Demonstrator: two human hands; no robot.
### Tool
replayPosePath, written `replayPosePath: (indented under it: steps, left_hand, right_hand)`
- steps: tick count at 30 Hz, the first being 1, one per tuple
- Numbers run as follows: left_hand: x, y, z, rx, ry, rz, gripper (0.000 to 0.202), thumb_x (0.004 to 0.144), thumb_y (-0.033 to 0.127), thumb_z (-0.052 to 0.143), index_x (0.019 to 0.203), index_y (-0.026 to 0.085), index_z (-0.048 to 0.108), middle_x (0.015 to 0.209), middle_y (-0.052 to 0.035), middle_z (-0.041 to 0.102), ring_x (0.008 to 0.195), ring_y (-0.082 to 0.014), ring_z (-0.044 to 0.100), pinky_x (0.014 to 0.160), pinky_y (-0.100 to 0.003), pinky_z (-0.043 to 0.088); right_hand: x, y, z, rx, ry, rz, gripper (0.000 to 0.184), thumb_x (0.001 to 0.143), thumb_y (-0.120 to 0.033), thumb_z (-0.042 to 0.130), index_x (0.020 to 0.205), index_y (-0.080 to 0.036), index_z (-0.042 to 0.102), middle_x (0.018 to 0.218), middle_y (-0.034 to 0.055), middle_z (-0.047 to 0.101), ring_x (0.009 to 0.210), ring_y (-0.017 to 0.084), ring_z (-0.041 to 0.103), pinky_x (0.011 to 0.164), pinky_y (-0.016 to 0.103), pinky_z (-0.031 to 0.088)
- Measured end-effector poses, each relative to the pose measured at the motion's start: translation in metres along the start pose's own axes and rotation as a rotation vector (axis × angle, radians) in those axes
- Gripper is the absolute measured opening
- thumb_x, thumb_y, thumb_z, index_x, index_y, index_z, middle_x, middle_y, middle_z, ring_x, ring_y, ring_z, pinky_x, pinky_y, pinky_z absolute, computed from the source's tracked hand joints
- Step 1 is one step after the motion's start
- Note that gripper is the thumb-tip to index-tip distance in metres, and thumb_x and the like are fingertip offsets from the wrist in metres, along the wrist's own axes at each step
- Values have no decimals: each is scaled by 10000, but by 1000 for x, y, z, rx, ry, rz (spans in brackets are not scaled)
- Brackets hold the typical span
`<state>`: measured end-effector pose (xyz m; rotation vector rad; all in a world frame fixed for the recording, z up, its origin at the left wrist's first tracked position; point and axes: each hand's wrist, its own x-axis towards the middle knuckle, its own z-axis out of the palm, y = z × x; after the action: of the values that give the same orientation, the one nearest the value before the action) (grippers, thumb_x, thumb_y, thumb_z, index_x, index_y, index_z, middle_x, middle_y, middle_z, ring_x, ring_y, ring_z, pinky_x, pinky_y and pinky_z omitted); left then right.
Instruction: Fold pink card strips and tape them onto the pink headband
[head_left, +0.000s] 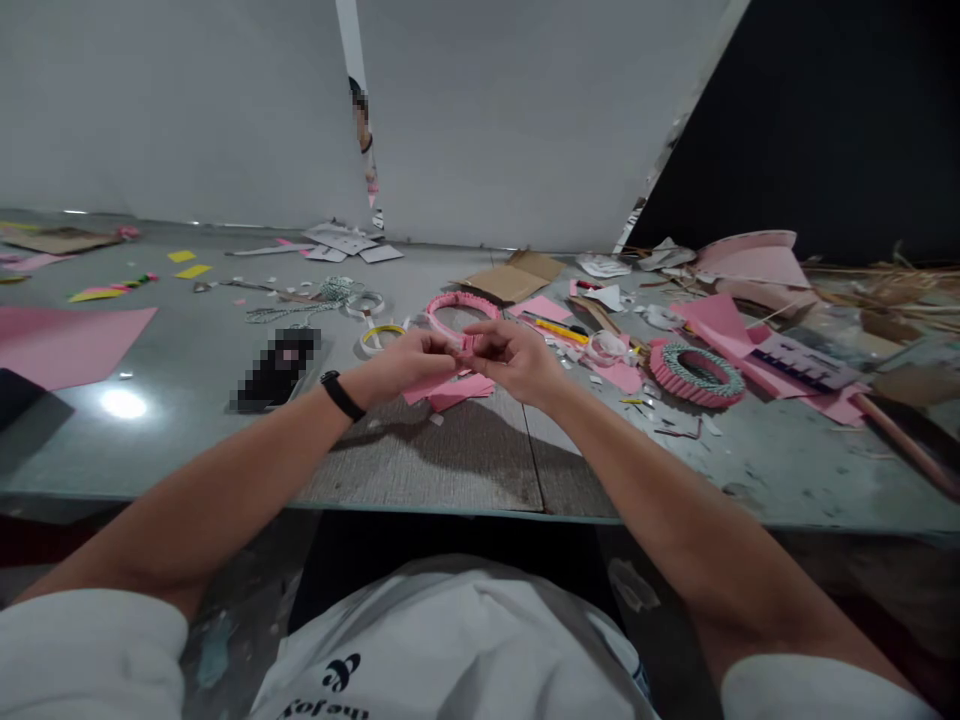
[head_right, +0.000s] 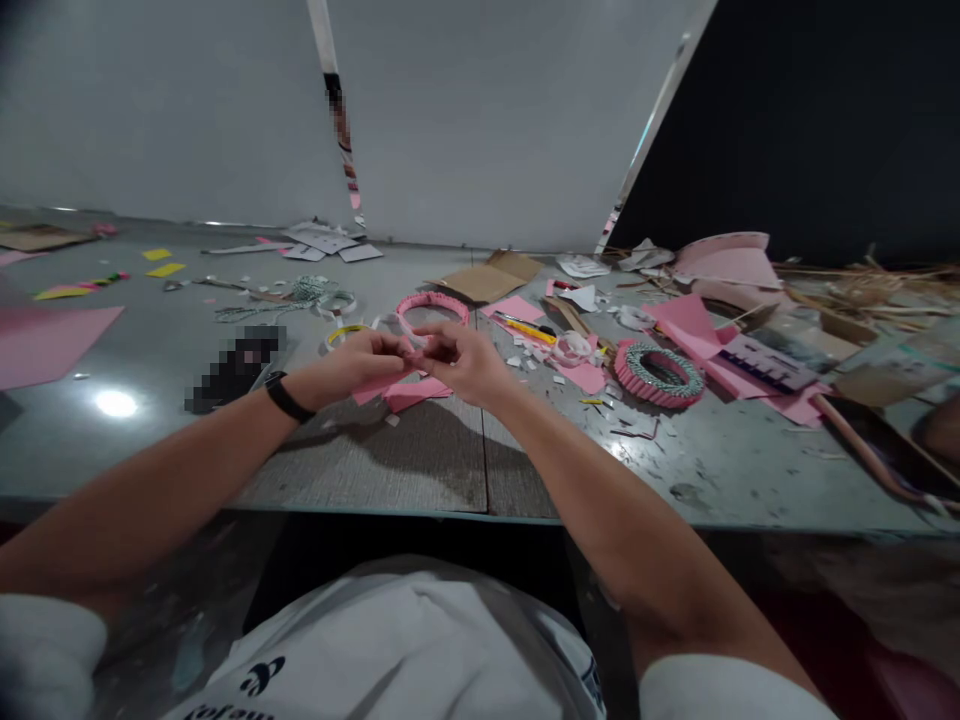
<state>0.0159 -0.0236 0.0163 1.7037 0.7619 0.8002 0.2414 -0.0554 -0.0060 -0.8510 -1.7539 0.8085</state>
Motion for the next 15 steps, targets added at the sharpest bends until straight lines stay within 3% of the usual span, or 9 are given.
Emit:
replayPosePath:
  steps: [3, 7, 11, 15]
  left_hand:
    - [2, 0, -2, 188, -108, 27, 163, 836, 375, 810, 784, 226, 851, 750, -49, 722, 671, -171, 575, 647, -308, 395]
    - [3, 1, -5, 286, -98, 50, 182, 837, 383, 768, 805, 228, 859, 802, -67, 769, 714, -192, 625, 684, -321, 426]
    - [4, 2, -7, 297, -127, 5, 191, 828, 403, 785, 820, 216, 823, 777, -49, 730, 669, -177, 578, 664, -320, 403]
    - [11, -2, -11, 205, 29, 29, 199, 825, 391, 828, 887, 202, 813, 816, -40, 710, 706, -168, 561, 702, -322, 418]
  right_hand:
    - [1, 2, -5, -19, -52, 48, 541, 881, -590, 866, 1276, -228, 792, 777, -12, 684, 728, 178, 629, 696, 358, 531]
    - [1, 2, -8, -41, -87, 101, 477, 888, -562, 851, 1237, -238, 825, 746, -11, 674, 680, 172, 586, 642, 352, 474]
    - [1, 9, -11, -51, -94, 125, 428, 888, -542, 853, 1182, -231, 839, 832, 25, 751, 748, 189, 660, 690, 361, 523]
    - [5, 22, -17, -121, 72, 174, 369, 890, -491, 866, 1149, -229, 840, 868, 46, 789, 763, 199, 695, 720, 371, 571]
